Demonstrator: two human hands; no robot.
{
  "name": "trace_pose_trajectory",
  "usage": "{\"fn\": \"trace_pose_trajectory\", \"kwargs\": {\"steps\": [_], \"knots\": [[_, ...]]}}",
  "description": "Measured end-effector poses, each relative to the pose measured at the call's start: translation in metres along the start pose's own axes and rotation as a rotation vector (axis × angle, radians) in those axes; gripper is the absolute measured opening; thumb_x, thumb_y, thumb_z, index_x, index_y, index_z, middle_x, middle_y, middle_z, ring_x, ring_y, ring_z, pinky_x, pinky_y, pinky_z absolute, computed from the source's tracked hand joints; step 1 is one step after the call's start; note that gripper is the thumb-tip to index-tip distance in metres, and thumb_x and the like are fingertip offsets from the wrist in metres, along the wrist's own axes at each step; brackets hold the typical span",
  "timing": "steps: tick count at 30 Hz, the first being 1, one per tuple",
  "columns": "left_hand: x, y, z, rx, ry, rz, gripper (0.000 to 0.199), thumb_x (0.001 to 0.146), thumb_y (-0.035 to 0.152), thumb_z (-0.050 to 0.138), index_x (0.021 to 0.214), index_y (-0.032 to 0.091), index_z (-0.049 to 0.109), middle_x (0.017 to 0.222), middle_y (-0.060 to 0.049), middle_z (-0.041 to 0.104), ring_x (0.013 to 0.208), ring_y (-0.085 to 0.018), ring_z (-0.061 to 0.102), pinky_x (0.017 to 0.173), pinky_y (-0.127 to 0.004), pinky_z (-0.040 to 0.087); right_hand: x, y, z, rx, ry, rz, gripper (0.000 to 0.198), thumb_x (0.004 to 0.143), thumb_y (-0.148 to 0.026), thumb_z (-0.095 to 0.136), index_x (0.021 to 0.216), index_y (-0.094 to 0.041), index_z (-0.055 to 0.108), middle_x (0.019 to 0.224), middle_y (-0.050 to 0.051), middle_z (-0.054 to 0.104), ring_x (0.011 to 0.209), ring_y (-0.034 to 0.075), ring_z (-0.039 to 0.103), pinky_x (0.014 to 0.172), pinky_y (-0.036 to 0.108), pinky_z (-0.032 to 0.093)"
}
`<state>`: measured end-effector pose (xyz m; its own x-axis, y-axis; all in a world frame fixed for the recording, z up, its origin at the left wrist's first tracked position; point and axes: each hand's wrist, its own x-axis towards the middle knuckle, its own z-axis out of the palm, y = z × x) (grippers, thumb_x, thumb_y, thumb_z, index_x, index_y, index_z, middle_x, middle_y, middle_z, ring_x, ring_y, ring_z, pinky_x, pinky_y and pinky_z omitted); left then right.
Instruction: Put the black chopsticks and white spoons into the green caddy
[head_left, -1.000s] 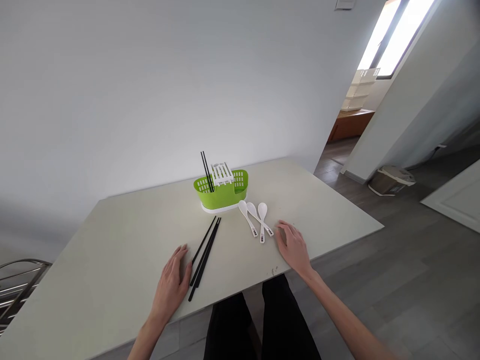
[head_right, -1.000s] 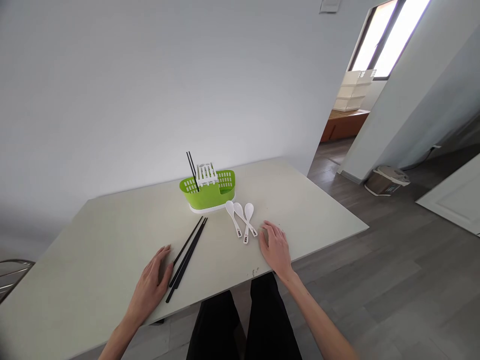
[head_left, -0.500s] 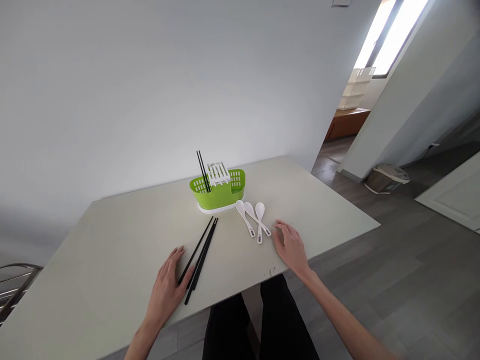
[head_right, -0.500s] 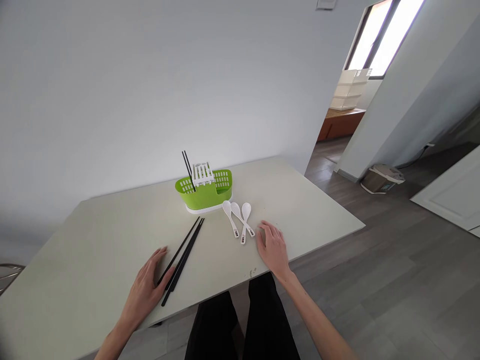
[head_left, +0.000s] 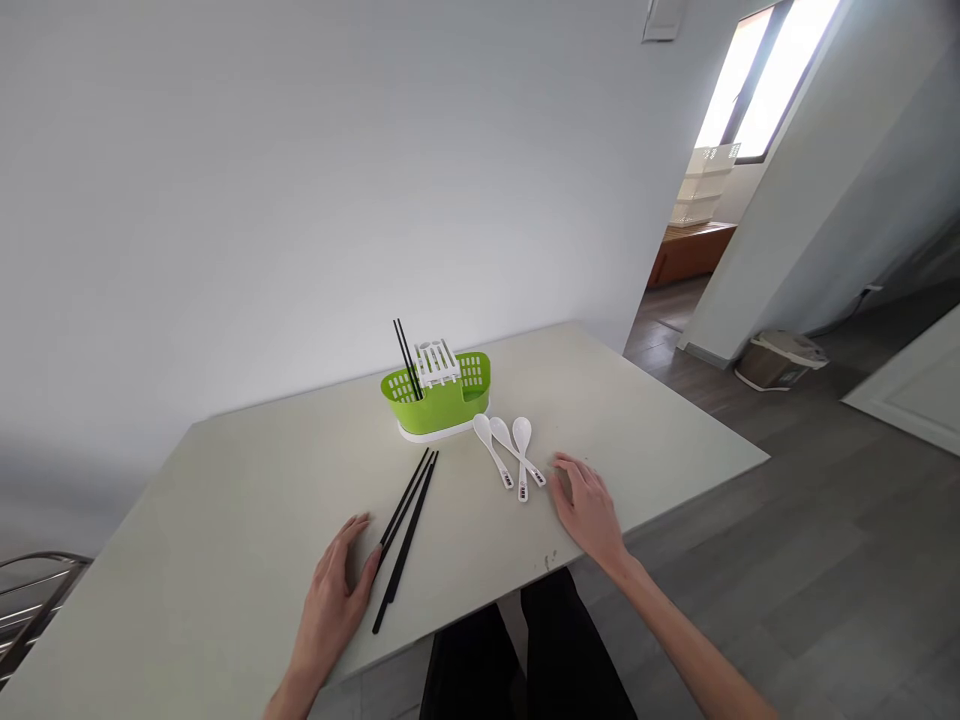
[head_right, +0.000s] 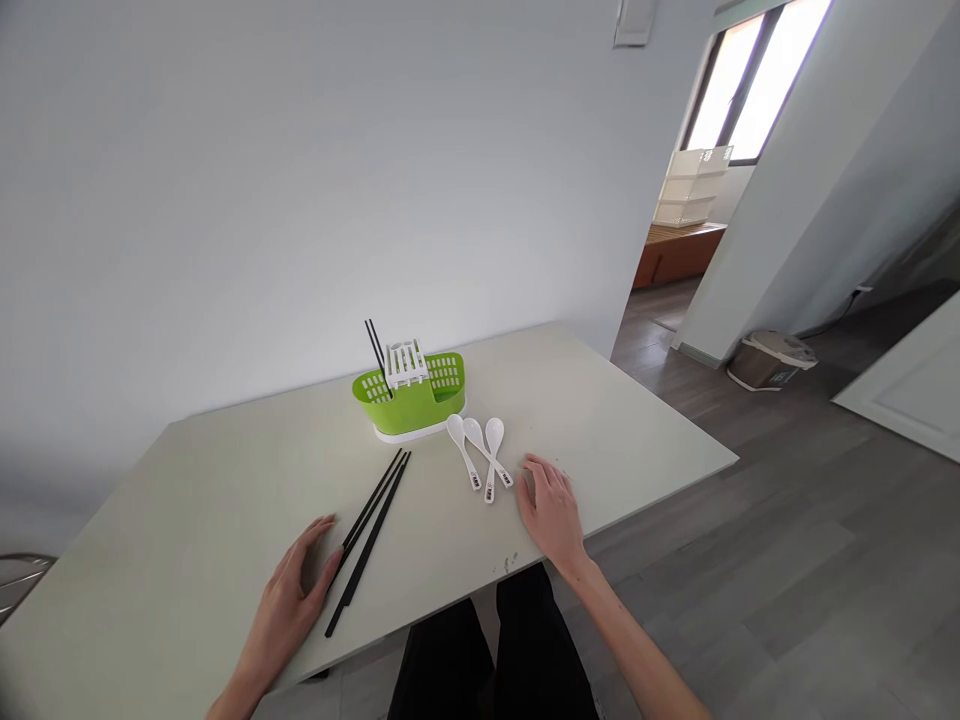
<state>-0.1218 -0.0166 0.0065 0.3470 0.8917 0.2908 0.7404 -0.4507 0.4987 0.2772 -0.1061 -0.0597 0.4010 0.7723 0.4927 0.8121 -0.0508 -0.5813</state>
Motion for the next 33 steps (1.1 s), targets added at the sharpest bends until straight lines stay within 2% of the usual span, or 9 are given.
{"fn": "trace_pose_trajectory", "kwargs": {"steps": [8,12,16,19,24,29,33], "knots": [[0.002,0.001,-0.001,-0.007,0.001,0.018,0.047,0.1,0.056,0.054,0.14,0.032,0.058,0.15,-0.005,0.063,0.141,-0.031,0.057,0.117,-0.052,0.048,0.001,-0.003,-0.003,0.013,-0.001,0.02,0.029,0.108,-0.039,0.042,0.121,-0.023,0.063,0.138,0.013,0.068,0.128,0.029,0.063,0.109,0.051,0.047],[0.002,0.006,-0.001,0.003,-0.001,0.06,0.041,0.098,0.057,0.058,0.13,0.032,0.066,0.149,-0.005,0.063,0.143,-0.032,0.055,0.112,-0.05,0.053,0.001,0.0,-0.001,0.006,-0.001,0.015,0.029,0.108,-0.038,0.042,0.121,-0.023,0.063,0.137,0.012,0.069,0.128,0.028,0.063,0.109,0.05,0.047],[0.002,0.003,-0.004,0.03,0.067,0.053,0.035,0.099,0.058,0.055,0.112,0.03,0.071,0.141,-0.007,0.068,0.132,-0.033,0.063,0.104,-0.05,0.057,0.0,0.001,0.0,0.0,-0.002,0.008,0.027,0.107,-0.036,0.043,0.121,-0.023,0.062,0.136,0.012,0.069,0.126,0.028,0.064,0.108,0.05,0.047],[0.002,-0.007,-0.012,0.089,0.086,0.065,0.038,0.099,0.059,0.052,0.107,0.028,0.072,0.132,-0.008,0.072,0.123,-0.033,0.067,0.103,-0.052,0.056,0.0,0.001,0.0,0.005,-0.002,0.003,0.027,0.107,-0.035,0.042,0.121,-0.023,0.062,0.136,0.013,0.069,0.126,0.028,0.064,0.108,0.05,0.047],[-0.002,-0.016,-0.028,0.161,0.036,0.002,0.046,0.098,0.062,0.052,0.113,0.024,0.074,0.13,-0.009,0.074,0.12,-0.033,0.068,0.098,-0.048,0.057,-0.001,0.0,-0.001,0.011,-0.003,0.005,0.028,0.107,-0.036,0.043,0.122,-0.023,0.062,0.137,0.013,0.069,0.127,0.028,0.064,0.108,0.05,0.048],[0.011,0.0,-0.025,0.219,0.006,0.009,0.05,0.098,0.062,0.05,0.116,0.022,0.073,0.123,-0.011,0.075,0.113,-0.031,0.07,0.089,-0.041,0.058,-0.001,0.0,-0.002,0.017,-0.012,0.011,0.026,0.107,-0.035,0.043,0.121,-0.023,0.061,0.136,0.012,0.069,0.126,0.029,0.064,0.108,0.05,0.047],[0.029,0.014,-0.018,0.285,-0.099,0.057,0.041,0.101,0.052,0.048,0.115,0.023,0.074,0.117,-0.01,0.076,0.103,-0.028,0.073,0.082,-0.037,0.056,-0.002,0.001,-0.003,0.022,-0.03,0.011,0.027,0.107,-0.036,0.042,0.122,-0.023,0.061,0.137,0.013,0.068,0.127,0.029,0.063,0.108,0.052,0.047]]}}
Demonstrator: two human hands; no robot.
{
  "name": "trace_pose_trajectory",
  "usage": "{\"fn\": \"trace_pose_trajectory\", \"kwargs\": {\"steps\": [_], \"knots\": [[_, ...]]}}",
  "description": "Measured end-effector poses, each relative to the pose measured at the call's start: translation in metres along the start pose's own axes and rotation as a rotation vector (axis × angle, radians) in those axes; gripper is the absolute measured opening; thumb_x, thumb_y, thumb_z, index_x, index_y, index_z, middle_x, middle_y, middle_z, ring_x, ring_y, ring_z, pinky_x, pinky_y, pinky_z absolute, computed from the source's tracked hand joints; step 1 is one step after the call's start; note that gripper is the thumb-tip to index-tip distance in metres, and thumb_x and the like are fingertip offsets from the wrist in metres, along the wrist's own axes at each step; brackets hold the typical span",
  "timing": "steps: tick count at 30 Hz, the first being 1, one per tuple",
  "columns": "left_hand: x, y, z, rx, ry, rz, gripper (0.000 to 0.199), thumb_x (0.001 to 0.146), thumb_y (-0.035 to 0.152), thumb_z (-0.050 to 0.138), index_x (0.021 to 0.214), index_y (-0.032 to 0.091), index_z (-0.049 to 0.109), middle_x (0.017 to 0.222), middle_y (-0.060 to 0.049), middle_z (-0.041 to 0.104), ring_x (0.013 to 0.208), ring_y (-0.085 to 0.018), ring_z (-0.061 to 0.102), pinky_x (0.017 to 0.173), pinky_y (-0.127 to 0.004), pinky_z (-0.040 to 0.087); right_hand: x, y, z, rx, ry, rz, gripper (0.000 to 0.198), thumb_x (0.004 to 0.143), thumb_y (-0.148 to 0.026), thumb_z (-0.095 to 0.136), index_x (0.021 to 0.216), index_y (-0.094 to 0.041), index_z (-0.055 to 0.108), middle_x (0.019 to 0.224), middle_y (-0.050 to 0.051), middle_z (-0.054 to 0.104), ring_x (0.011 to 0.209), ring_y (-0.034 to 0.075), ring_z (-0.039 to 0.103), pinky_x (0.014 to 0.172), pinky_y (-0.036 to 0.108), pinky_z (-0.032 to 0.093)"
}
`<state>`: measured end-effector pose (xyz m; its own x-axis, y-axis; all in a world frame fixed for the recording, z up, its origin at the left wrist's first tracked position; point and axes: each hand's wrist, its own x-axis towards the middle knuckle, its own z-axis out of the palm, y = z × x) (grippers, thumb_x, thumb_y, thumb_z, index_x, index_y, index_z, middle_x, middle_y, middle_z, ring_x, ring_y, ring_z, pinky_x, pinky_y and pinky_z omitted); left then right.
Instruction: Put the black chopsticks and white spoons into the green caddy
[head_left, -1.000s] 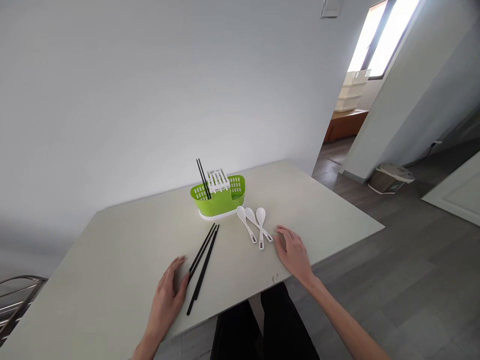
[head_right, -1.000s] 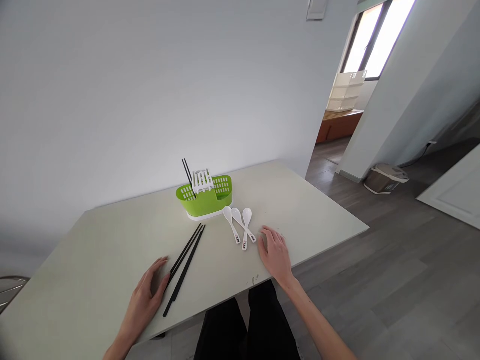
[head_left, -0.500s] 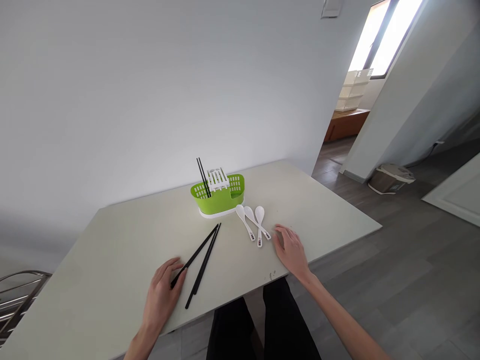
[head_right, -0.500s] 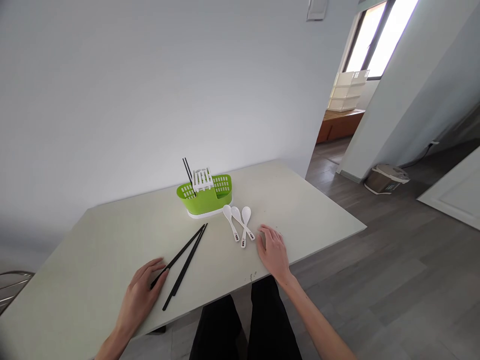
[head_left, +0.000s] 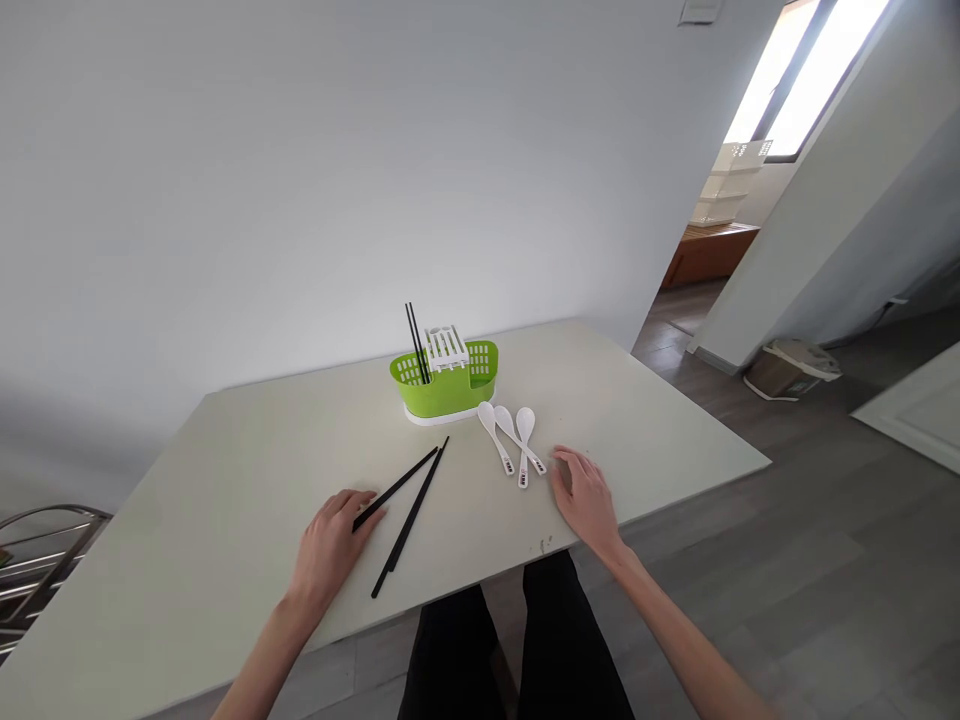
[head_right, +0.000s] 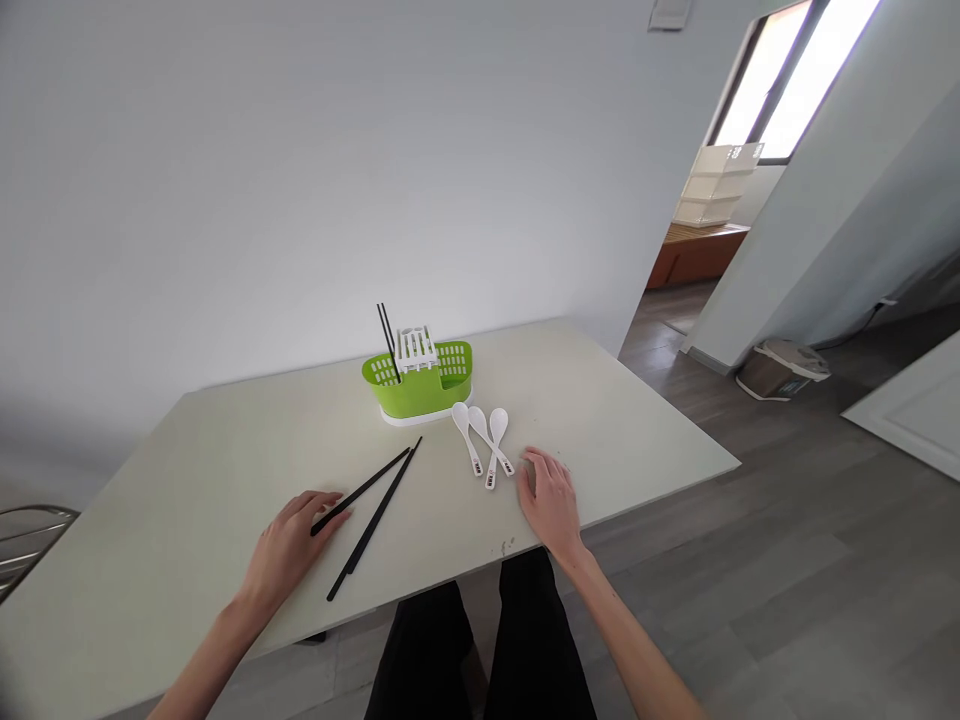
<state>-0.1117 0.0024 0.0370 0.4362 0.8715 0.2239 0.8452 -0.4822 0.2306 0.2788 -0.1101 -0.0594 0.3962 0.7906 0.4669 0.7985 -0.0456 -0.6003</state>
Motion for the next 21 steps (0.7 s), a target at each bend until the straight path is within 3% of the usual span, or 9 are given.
{"fn": "trace_pose_trajectory", "kwargs": {"steps": [6,12,17,21], "knots": [[0.016,0.009,-0.005,0.208,-0.218,0.006,0.036,0.101,0.024,0.042,0.116,0.022,0.074,0.116,-0.011,0.074,0.1,-0.026,0.072,0.07,-0.032,0.052,-0.001,-0.001,-0.002,-0.01,-0.025,0.001,0.028,0.106,-0.038,0.043,0.122,-0.023,0.061,0.139,0.013,0.067,0.127,0.03,0.062,0.108,0.052,0.047],[0.024,-0.002,-0.011,0.208,-0.275,-0.013,0.03,0.093,0.018,0.051,0.109,0.021,0.077,0.11,-0.014,0.075,0.098,-0.029,0.074,0.076,-0.034,0.054,-0.002,-0.002,-0.002,-0.028,-0.012,0.011,0.027,0.106,-0.037,0.043,0.121,-0.024,0.061,0.138,0.013,0.068,0.128,0.029,0.062,0.109,0.052,0.047],[0.029,-0.013,-0.031,-0.045,-0.129,-0.079,0.035,0.097,0.033,0.046,0.108,0.024,0.078,0.111,-0.009,0.08,0.095,-0.031,0.077,0.079,-0.039,0.057,-0.004,0.0,-0.001,-0.049,-0.018,-0.004,0.029,0.106,-0.04,0.043,0.122,-0.024,0.061,0.138,0.013,0.068,0.126,0.029,0.064,0.108,0.052,0.048],[0.024,-0.01,-0.052,-0.413,0.094,-0.206,0.036,0.092,0.056,0.062,0.108,0.027,0.075,0.107,-0.005,0.083,0.104,-0.029,0.078,0.086,-0.035,0.06,-0.006,0.001,-0.002,-0.054,-0.034,-0.001,0.031,0.106,-0.042,0.042,0.123,-0.025,0.061,0.139,0.013,0.068,0.127,0.03,0.063,0.107,0.052,0.048]]}}
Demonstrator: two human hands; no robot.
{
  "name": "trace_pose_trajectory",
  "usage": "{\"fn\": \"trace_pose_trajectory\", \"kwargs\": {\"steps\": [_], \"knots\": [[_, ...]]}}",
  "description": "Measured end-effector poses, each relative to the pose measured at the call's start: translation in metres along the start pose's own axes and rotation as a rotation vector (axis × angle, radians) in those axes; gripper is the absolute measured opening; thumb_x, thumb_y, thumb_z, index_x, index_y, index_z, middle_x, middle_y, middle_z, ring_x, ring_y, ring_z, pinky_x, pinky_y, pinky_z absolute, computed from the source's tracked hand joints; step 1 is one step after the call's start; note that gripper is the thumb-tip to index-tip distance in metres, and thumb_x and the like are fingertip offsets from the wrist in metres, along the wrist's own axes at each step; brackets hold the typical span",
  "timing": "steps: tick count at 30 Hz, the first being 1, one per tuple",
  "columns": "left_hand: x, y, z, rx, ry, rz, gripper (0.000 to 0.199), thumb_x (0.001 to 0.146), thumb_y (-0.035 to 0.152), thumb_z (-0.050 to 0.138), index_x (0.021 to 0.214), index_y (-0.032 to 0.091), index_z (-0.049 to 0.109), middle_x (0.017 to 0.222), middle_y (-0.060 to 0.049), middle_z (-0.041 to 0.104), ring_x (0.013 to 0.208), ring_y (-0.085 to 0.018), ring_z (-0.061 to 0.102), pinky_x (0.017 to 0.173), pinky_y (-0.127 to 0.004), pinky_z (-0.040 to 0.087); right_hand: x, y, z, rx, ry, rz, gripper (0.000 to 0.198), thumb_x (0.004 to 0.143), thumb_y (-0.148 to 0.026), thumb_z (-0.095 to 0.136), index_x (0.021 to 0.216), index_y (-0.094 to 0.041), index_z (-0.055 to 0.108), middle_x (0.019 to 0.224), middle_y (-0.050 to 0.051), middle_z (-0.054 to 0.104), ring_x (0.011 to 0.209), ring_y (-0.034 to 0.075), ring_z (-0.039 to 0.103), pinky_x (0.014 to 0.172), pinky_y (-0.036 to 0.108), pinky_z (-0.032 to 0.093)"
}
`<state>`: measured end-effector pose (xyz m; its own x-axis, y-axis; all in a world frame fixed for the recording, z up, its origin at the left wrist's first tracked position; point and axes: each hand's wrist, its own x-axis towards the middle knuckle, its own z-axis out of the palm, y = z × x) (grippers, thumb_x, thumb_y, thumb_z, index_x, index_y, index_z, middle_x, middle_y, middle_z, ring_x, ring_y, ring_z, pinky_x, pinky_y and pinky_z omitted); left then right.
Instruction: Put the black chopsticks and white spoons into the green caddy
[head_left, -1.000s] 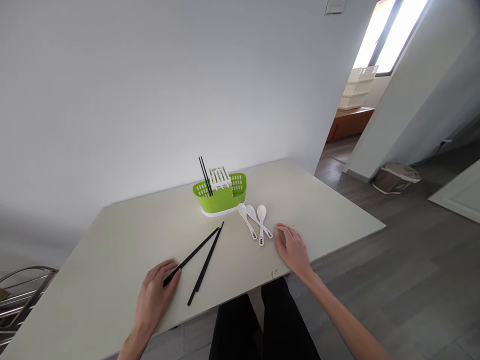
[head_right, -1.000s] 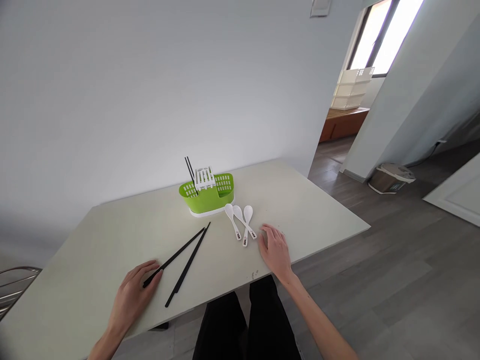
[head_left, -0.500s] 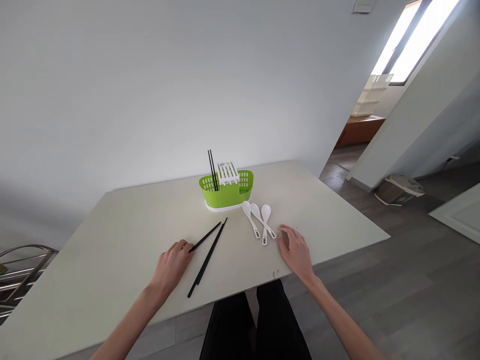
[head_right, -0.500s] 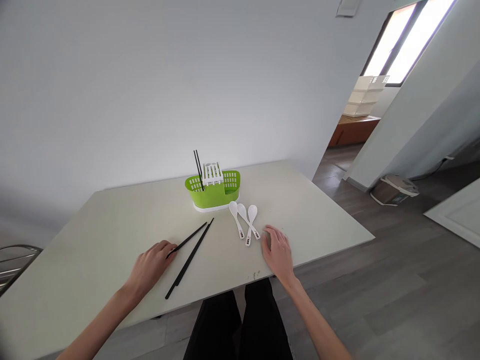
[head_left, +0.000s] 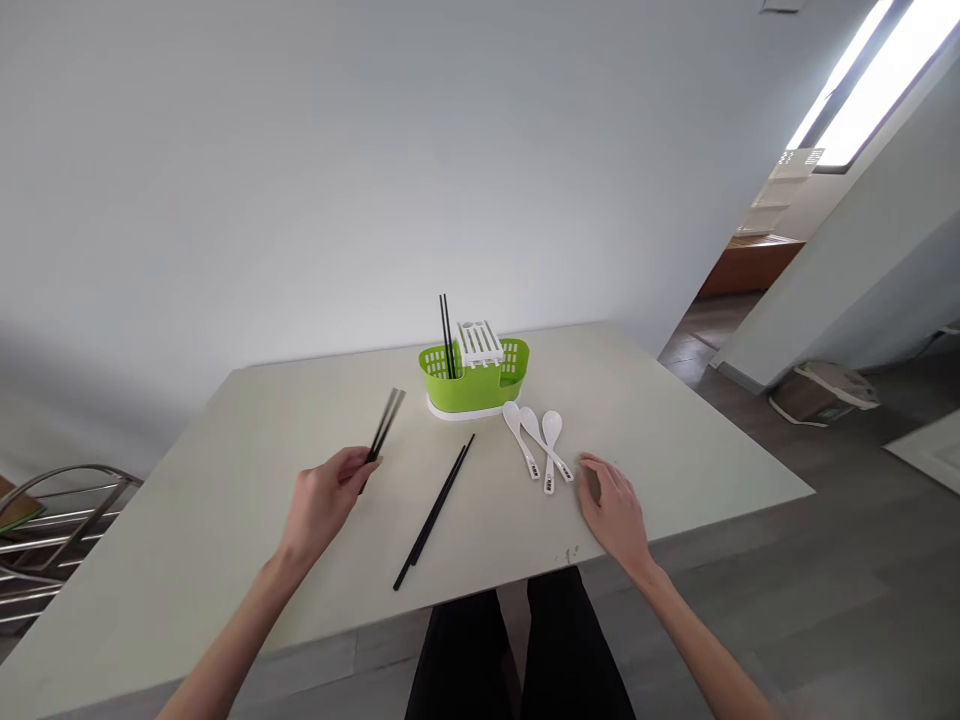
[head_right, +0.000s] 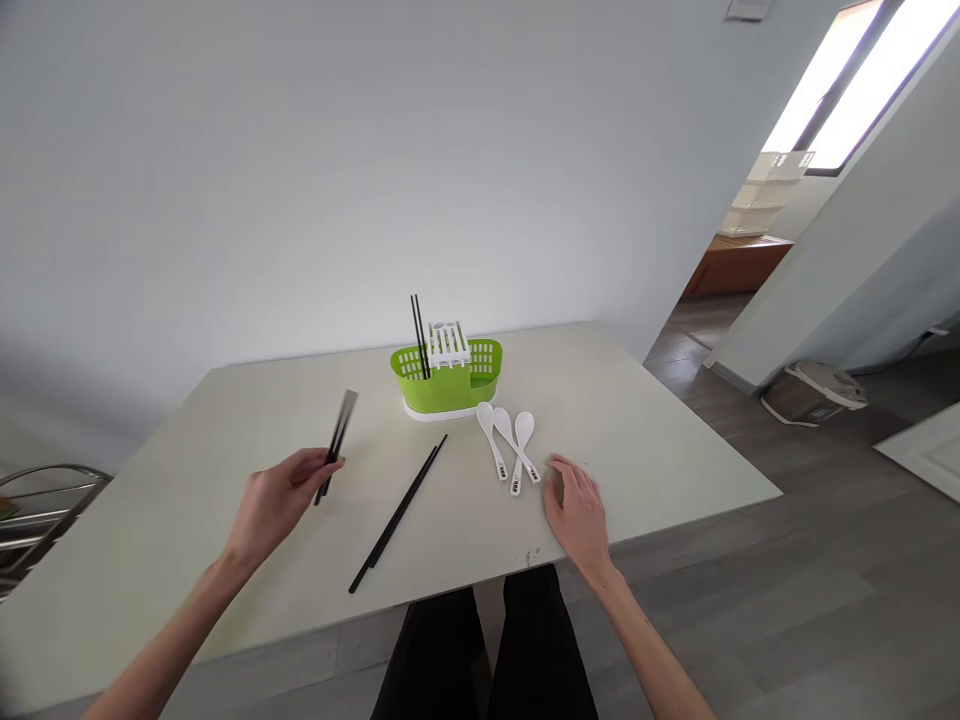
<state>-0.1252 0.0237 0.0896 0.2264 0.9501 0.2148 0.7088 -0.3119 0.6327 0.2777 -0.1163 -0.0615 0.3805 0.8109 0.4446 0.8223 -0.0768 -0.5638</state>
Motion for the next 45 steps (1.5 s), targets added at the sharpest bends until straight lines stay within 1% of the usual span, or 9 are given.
{"fn": "trace_pose_trajectory", "kwargs": {"steps": [7,15,21,26,28,30,34,38,45], "knots": [[-0.012,0.002,0.012,-0.357,0.14,-0.119,0.04,0.086,0.06,0.075,0.107,0.026,0.075,0.11,-0.004,0.083,0.109,-0.027,0.077,0.106,-0.04,0.057,-0.001,-0.002,-0.002,-0.005,0.004,0.009,0.031,0.105,-0.043,0.042,0.121,-0.024,0.061,0.138,0.013,0.068,0.128,0.03,0.063,0.107,0.052,0.048],[-0.026,-0.018,0.031,-0.434,0.195,-0.106,0.041,0.084,0.059,0.077,0.105,0.024,0.075,0.112,-0.007,0.082,0.112,-0.029,0.076,0.107,-0.043,0.058,-0.002,-0.005,-0.004,0.006,-0.006,0.026,0.032,0.104,-0.042,0.041,0.121,-0.024,0.061,0.138,0.014,0.068,0.128,0.031,0.061,0.108,0.053,0.047],[-0.034,-0.01,0.031,-0.599,0.209,-0.193,0.046,0.08,0.056,0.083,0.105,0.02,0.072,0.112,-0.011,0.082,0.113,-0.03,0.076,0.11,-0.044,0.056,0.002,-0.002,-0.006,0.092,0.025,0.052,0.033,0.102,-0.042,0.044,0.122,-0.023,0.061,0.135,0.015,0.068,0.127,0.033,0.062,0.108,0.056,0.047],[-0.05,0.018,0.024,-0.883,0.117,-0.338,0.049,0.076,0.054,0.088,0.103,0.018,0.069,0.112,-0.013,0.081,0.115,-0.032,0.075,0.111,-0.047,0.056,-0.006,-0.047,-0.034,0.201,0.196,0.009,0.031,0.103,-0.039,0.044,0.123,-0.024,0.063,0.135,0.016,0.063,0.131,0.033,0.058,0.11,0.058,0.047],[-0.057,0.033,0.029,-1.023,0.066,-0.415,0.048,0.071,0.05,0.092,0.097,0.019,0.068,0.113,-0.012,0.081,0.116,-0.033,0.075,0.112,-0.048,0.056,-0.016,-0.087,-0.046,0.316,0.115,-0.066,0.031,0.104,-0.037,0.045,0.127,-0.027,0.063,0.136,0.015,0.064,0.133,0.033,0.058,0.112,0.056,0.047],[-0.064,0.05,0.04,-1.139,0.01,-0.482,0.046,0.067,0.045,0.095,0.093,0.019,0.067,0.114,-0.011,0.081,0.117,-0.032,0.075,0.113,-0.046,0.056,-0.026,-0.129,-0.052,0.465,-0.121,-0.091,0.036,0.105,-0.041,0.047,0.137,-0.029,0.059,0.139,0.014,0.064,0.131,0.031,0.06,0.11,0.052,0.049],[-0.077,0.083,0.065,-1.234,-0.092,-0.523,0.04,0.068,0.042,0.095,0.088,0.02,0.067,0.115,-0.01,0.081,0.119,-0.031,0.074,0.109,-0.041,0.06,-0.039,-0.184,-0.046,0.765,-0.602,0.068,0.044,0.108,-0.054,0.042,0.136,-0.026,0.06,0.112,0.009,0.074,0.098,0.023,0.072,0.086,0.038,0.058],[-0.084,0.101,0.077,-1.139,-0.185,-0.455,0.04,0.071,0.047,0.092,0.09,0.019,0.071,0.114,-0.013,0.081,0.119,-0.034,0.073,0.099,-0.042,0.064,-0.046,-0.19,-0.036,0.823,-0.556,0.173,0.056,0.107,-0.064,0.034,0.109,-0.021,0.07,0.073,0.0,0.061,0.063,0.017,0.058,0.064,0.03,0.049],[-0.075,0.103,0.072,-1.01,-0.181,-0.404,0.047,0.077,0.05,0.087,0.109,0.017,0.079,0.119,-0.012,0.08,0.116,-0.03,0.075,0.11,-0.043,0.058,-0.053,-0.165,-0.046,0.873,-0.512,0.28,0.061,0.104,-0.07,0.038,0.12,-0.022,0.073,0.063,-0.004,0.041,0.057,0.016,0.044,0.058,0.029,0.041]]}}
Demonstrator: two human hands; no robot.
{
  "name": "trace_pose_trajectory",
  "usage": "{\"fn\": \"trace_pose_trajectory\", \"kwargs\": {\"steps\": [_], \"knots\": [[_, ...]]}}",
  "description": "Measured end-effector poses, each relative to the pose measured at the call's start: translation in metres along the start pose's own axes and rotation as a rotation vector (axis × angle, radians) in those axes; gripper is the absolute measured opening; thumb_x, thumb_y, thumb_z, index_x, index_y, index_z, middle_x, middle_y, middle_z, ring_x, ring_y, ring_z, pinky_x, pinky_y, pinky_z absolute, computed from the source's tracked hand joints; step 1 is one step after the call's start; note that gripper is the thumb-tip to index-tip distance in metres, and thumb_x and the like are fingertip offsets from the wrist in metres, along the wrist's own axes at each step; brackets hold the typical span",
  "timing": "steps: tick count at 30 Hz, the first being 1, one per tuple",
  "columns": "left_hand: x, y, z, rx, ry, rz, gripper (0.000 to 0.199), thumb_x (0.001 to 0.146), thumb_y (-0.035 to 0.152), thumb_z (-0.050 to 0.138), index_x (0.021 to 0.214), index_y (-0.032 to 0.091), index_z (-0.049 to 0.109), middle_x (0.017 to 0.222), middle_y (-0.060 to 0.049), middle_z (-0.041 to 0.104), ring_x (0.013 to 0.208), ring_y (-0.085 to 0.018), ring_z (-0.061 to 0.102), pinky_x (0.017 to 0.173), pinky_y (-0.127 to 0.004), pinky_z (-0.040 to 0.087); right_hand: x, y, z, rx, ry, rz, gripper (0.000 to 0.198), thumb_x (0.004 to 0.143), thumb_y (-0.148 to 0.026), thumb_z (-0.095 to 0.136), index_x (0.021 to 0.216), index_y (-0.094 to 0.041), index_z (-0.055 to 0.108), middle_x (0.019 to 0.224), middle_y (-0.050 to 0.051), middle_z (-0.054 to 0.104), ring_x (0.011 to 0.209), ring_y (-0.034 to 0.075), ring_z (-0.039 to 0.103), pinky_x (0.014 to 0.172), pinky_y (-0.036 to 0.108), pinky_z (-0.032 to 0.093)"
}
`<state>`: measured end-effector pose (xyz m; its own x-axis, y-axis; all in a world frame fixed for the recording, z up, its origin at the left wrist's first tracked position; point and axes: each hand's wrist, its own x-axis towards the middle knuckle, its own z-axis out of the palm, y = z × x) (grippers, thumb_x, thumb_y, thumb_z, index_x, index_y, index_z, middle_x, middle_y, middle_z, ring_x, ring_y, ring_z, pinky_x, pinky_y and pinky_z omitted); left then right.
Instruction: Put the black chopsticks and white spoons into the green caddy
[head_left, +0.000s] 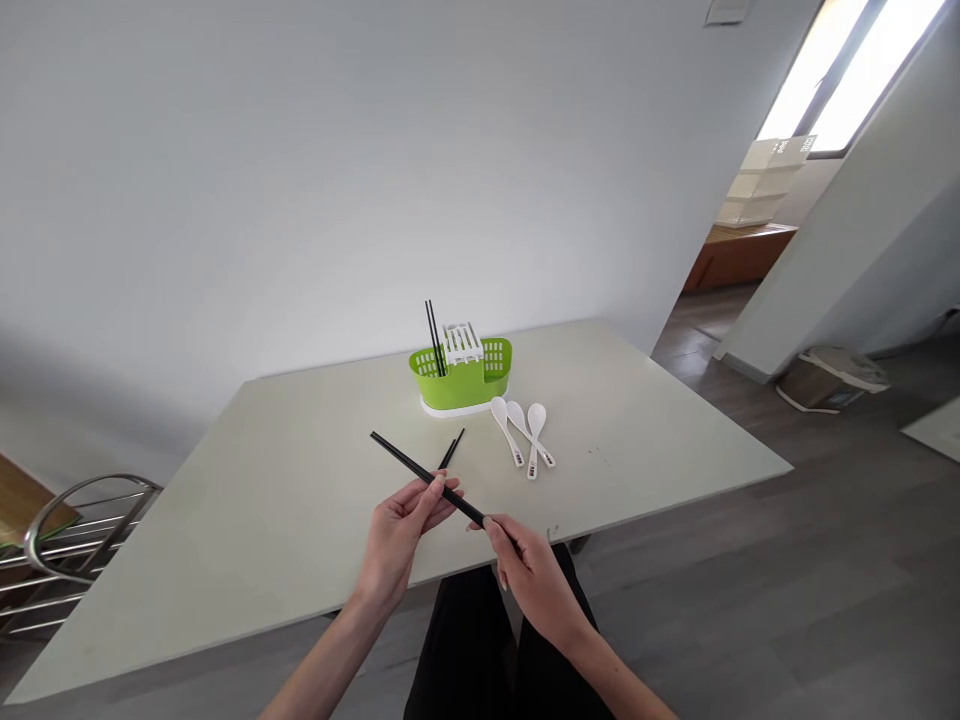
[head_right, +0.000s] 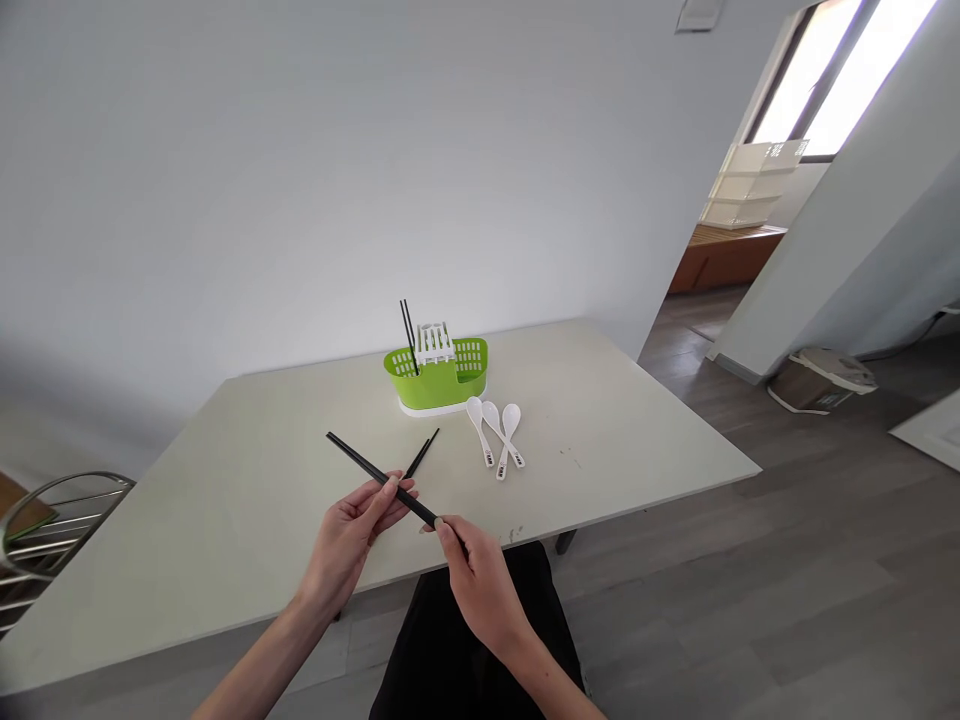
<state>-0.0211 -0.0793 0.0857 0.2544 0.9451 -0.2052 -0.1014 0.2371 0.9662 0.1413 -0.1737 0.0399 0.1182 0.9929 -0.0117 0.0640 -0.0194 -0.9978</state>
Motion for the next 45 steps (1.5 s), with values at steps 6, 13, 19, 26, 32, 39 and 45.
{"fn": "trace_pose_trajectory", "kwargs": {"steps": [6,13,19,26,32,39,45], "knots": [[0.004,-0.002,0.008,0.013,-0.036,-0.031,0.047,0.075,0.053,0.088,0.106,0.017,0.081,0.115,-0.012,0.081,0.118,-0.032,0.074,0.111,-0.046,0.058,0.0,0.005,-0.01,0.061,-0.042,0.029,0.061,0.104,-0.069,0.041,0.125,-0.021,0.072,0.064,-0.006,0.034,0.056,0.014,0.038,0.053,0.027,0.033],[0.035,0.04,0.0,0.078,0.074,0.202,0.048,0.075,0.057,0.087,0.099,0.016,0.081,0.111,-0.011,0.081,0.117,-0.031,0.074,0.113,-0.047,0.056,0.021,0.012,-0.054,-0.087,0.107,-0.156,0.051,0.104,-0.059,0.049,0.138,-0.024,0.063,0.099,0.006,0.067,0.084,0.02,0.065,0.075,0.032,0.056],[0.112,0.135,-0.023,0.204,0.238,0.577,0.051,0.076,0.056,0.086,0.1,0.012,0.079,0.113,-0.012,0.079,0.114,-0.029,0.075,0.11,-0.046,0.059,0.079,0.069,-0.16,-0.35,0.593,-0.176,0.052,0.101,-0.063,0.047,0.126,-0.02,0.064,0.114,0.015,0.066,0.09,0.025,0.069,0.077,0.039,0.06],[0.207,0.152,-0.022,0.367,0.271,0.512,0.046,0.071,0.046,0.09,0.1,0.012,0.082,0.101,-0.011,0.081,0.092,-0.023,0.079,0.1,-0.041,0.062,0.11,0.119,-0.199,-0.609,0.684,-0.234,0.045,0.101,-0.054,0.045,0.123,-0.017,0.06,0.123,0.019,0.055,0.091,0.026,0.066,0.084,0.047,0.058],[0.257,0.131,-0.01,0.688,0.36,0.434,0.042,0.071,0.045,0.086,0.102,0.016,0.083,0.094,-0.009,0.083,0.099,-0.027,0.077,0.092,-0.036,0.058,0.109,0.117,-0.193,-0.629,0.651,-0.207,0.038,0.102,-0.048,0.043,0.12,-0.019,0.059,0.123,0.017,0.051,0.089,0.024,0.066,0.08,0.044,0.057],[0.285,0.118,-0.005,0.845,0.351,0.4,0.038,0.068,0.041,0.089,0.096,0.016,0.081,0.094,-0.011,0.083,0.098,-0.027,0.077,0.088,-0.035,0.059,0.109,0.111,-0.191,-0.661,0.615,-0.153,0.034,0.103,-0.047,0.042,0.119,-0.021,0.057,0.124,0.015,0.053,0.086,0.022,0.067,0.075,0.04,0.056],[0.297,0.109,-0.006,0.897,0.319,0.358,0.044,0.064,0.048,0.091,0.094,0.018,0.08,0.092,-0.007,0.083,0.098,-0.028,0.077,0.08,-0.032,0.061,0.108,0.106,-0.191,-0.679,0.58,-0.102,0.033,0.103,-0.044,0.041,0.121,-0.021,0.056,0.126,0.014,0.054,0.086,0.021,0.066,0.072,0.036,0.054]]}}
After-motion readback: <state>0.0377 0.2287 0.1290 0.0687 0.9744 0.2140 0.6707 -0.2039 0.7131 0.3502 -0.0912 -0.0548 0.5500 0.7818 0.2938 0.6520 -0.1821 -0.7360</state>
